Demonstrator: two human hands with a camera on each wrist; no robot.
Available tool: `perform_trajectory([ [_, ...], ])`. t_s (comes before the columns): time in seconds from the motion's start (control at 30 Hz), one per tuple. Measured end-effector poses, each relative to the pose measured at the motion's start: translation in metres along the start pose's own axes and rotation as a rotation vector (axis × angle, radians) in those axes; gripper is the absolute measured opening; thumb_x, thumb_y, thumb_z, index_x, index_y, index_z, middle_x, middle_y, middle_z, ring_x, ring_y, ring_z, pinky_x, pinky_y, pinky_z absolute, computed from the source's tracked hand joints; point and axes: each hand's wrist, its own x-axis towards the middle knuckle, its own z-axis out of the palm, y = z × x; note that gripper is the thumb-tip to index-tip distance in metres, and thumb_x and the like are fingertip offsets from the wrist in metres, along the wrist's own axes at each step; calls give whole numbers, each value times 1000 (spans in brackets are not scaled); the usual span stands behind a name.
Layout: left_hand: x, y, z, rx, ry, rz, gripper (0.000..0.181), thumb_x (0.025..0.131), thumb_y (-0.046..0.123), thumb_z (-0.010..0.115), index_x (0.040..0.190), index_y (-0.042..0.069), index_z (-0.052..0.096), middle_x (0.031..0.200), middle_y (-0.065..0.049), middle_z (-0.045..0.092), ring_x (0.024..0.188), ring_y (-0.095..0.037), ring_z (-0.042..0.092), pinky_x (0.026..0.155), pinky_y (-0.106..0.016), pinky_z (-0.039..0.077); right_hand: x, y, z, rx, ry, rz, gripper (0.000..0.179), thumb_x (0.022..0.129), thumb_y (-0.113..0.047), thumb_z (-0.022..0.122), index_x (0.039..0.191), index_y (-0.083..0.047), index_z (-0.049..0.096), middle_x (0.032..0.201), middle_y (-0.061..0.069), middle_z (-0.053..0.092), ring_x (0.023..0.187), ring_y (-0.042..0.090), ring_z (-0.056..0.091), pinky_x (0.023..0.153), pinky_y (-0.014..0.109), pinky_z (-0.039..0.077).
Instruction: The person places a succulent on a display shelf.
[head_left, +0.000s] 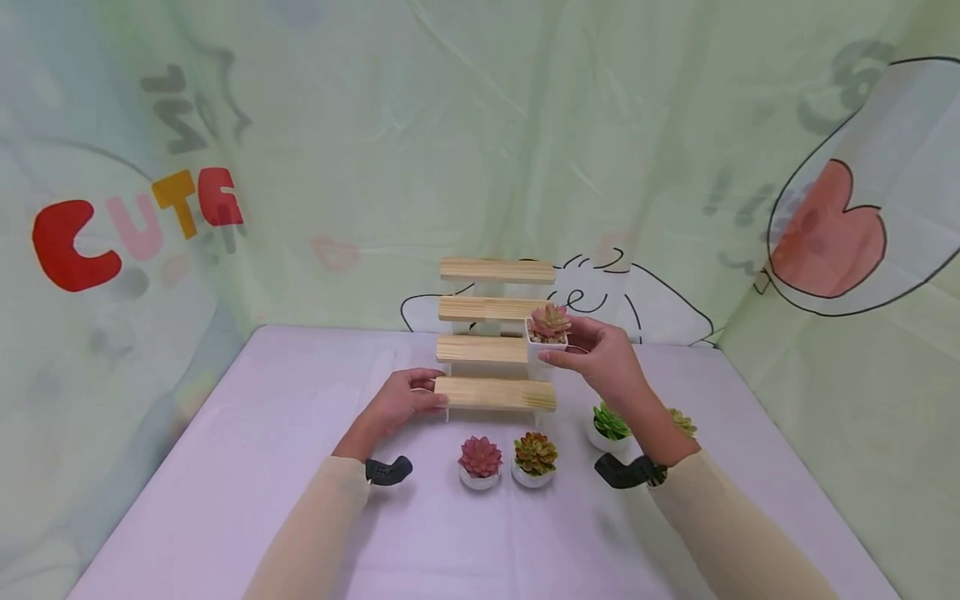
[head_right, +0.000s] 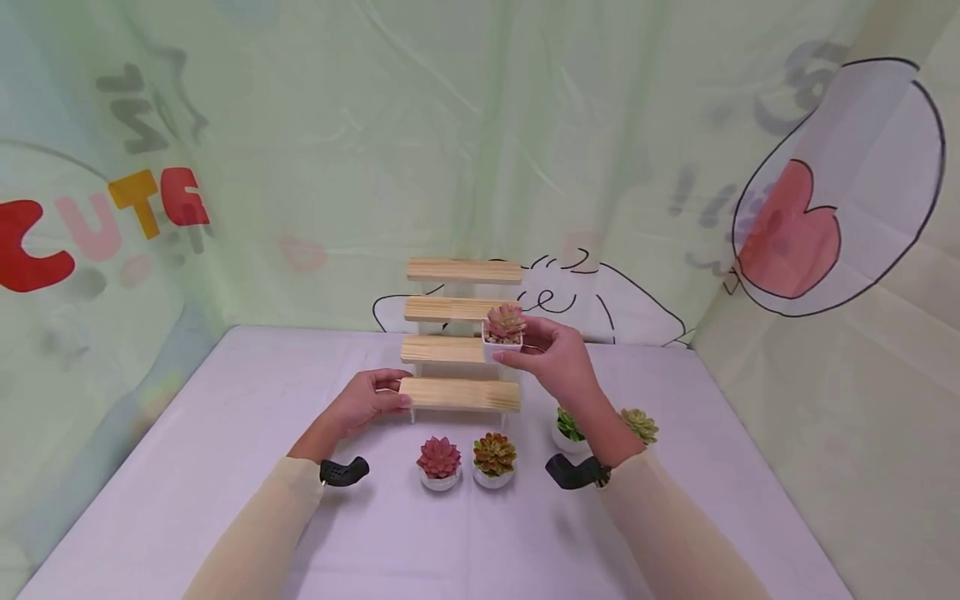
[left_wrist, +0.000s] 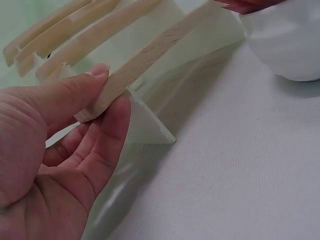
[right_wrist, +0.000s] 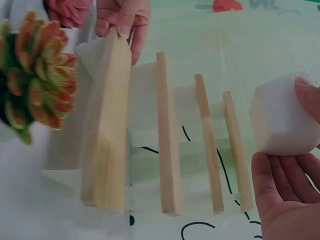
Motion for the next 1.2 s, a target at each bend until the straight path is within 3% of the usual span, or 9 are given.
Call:
perform_trajectory([
  [0.13,-1,0,0,6,0,2,53,86,4,81,136,7,64,115,-13,66,99,-19,66,83,-30,63,17,-9,2,29,-2,-29,71,83,-30,87,144,-8,58,137,15,65,121,27,65,87,14,57],
  [0.33,-1,-1,-1,3,-4,7,54,85,5,82,137,8,64,113,-12,66,97,-18,66,83,-29,63,41,-22,6,-6,12,-33,73,82,-35,87,144,-9,58,136,13,65,122,26,63,95,24,57],
  [0.6,0,-3,-4,36,-14,29,55,86,9,83,137,8,64,114,-12,65,98,-17,66,82,-28,62,68,-33,20,22,17,-94,63,82,-32,87,137,-11,64,131,11,68,110,21,66,85,18,57],
  [0.9,4,-6,-6,23,-29,23,54,87,8,81,138,9,63,117,-13,64,101,-19,65,84,-29,62,95,-41,38,17,25,-89,67,81,-33,88,140,-11,63,134,11,68,118,25,66,102,40,57],
  [1.2,7,-9,-5,-2,-41,25,53,87,7,81,137,7,64,114,-12,63,98,-19,65,85,-31,63,125,-45,49,50,9,-69,67,81,-35,88,139,-13,64,130,8,70,117,22,65,101,40,56],
])
